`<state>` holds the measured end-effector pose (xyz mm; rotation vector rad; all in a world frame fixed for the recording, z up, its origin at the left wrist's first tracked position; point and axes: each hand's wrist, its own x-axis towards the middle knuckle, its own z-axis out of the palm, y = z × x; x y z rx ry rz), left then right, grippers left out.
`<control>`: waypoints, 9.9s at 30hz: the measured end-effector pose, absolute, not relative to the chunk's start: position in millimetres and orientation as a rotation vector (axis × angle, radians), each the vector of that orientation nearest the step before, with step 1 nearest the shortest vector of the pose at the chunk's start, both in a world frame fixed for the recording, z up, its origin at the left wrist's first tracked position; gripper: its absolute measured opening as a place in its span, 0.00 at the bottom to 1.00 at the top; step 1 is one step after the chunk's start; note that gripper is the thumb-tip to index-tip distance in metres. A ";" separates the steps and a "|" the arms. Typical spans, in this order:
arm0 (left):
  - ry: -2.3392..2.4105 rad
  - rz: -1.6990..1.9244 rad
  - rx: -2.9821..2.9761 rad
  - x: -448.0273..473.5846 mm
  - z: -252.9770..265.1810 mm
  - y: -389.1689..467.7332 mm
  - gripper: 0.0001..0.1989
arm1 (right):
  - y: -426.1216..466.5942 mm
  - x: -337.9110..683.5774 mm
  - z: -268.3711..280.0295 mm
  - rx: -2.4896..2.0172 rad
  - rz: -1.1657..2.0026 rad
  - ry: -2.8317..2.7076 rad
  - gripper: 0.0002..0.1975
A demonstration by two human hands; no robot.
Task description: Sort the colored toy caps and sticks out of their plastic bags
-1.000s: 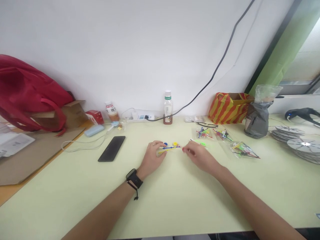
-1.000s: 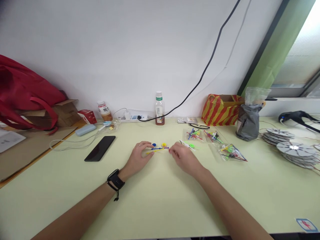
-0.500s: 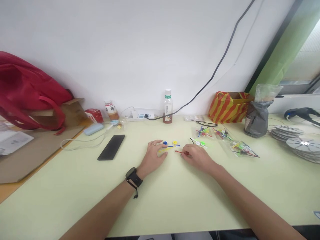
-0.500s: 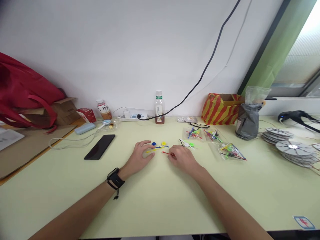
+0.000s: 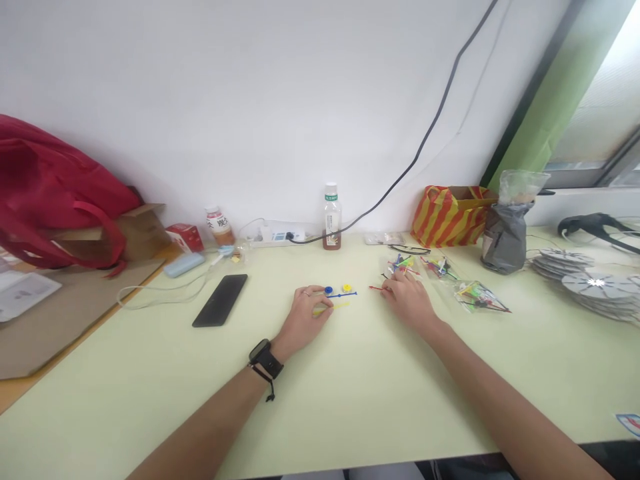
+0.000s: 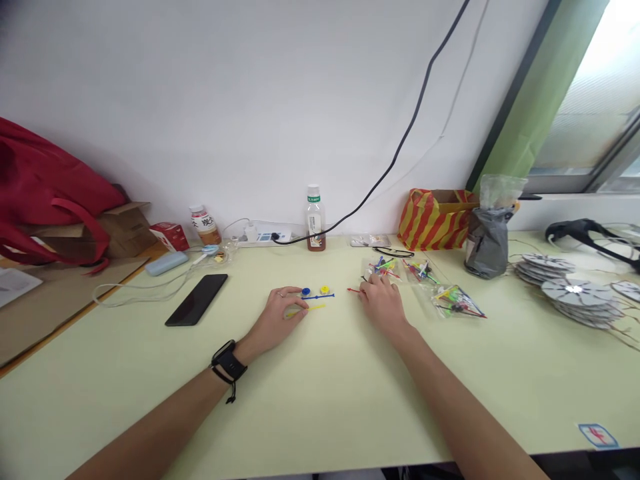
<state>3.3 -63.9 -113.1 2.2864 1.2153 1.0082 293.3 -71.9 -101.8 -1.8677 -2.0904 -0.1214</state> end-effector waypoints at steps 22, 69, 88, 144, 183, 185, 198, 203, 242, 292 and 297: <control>1.090 0.980 2.262 9.4 -95.9 -79.2 0.12 | -92.3 261.4 -84.2 -1.198 0.499 -1.713 0.18; 1.068 0.895 2.293 5.8 -93.0 -75.3 0.06 | -101.2 257.5 -69.8 -1.157 0.830 -1.729 0.09; 0.854 1.015 1.750 19.0 -87.8 -84.8 0.17 | -105.3 249.5 -72.5 -1.054 0.939 -1.917 0.18; 0.792 1.028 1.461 18.2 -87.7 -81.0 0.16 | -111.9 248.6 -67.5 -1.022 1.046 -1.856 0.29; 0.759 0.949 1.280 19.8 -71.9 -90.5 0.20 | -114.7 239.7 -80.6 -0.942 0.858 -1.878 0.10; 0.751 0.942 1.285 20.1 -71.1 -91.2 0.20 | -114.6 239.5 -82.8 -0.950 0.871 -1.884 0.11; 0.718 1.006 1.293 18.6 -77.7 -86.7 0.18 | -115.1 239.9 -83.1 -0.983 0.913 -1.732 0.31; 0.740 1.025 1.286 19.2 -77.7 -86.2 0.19 | -114.9 244.3 -73.5 -0.892 1.168 -1.848 0.33; 0.728 1.018 1.372 22.5 -78.1 -89.3 0.18 | -110.1 237.7 -81.0 -0.939 1.251 -1.641 0.18; 0.987 0.780 2.433 -5.4 -95.1 -70.7 0.15 | -79.1 249.2 -88.5 -2.042 0.137 -2.176 0.11; 0.944 0.782 2.439 -3.8 -90.7 -76.6 0.19 | -74.5 253.8 -89.2 -2.130 0.096 -2.087 0.11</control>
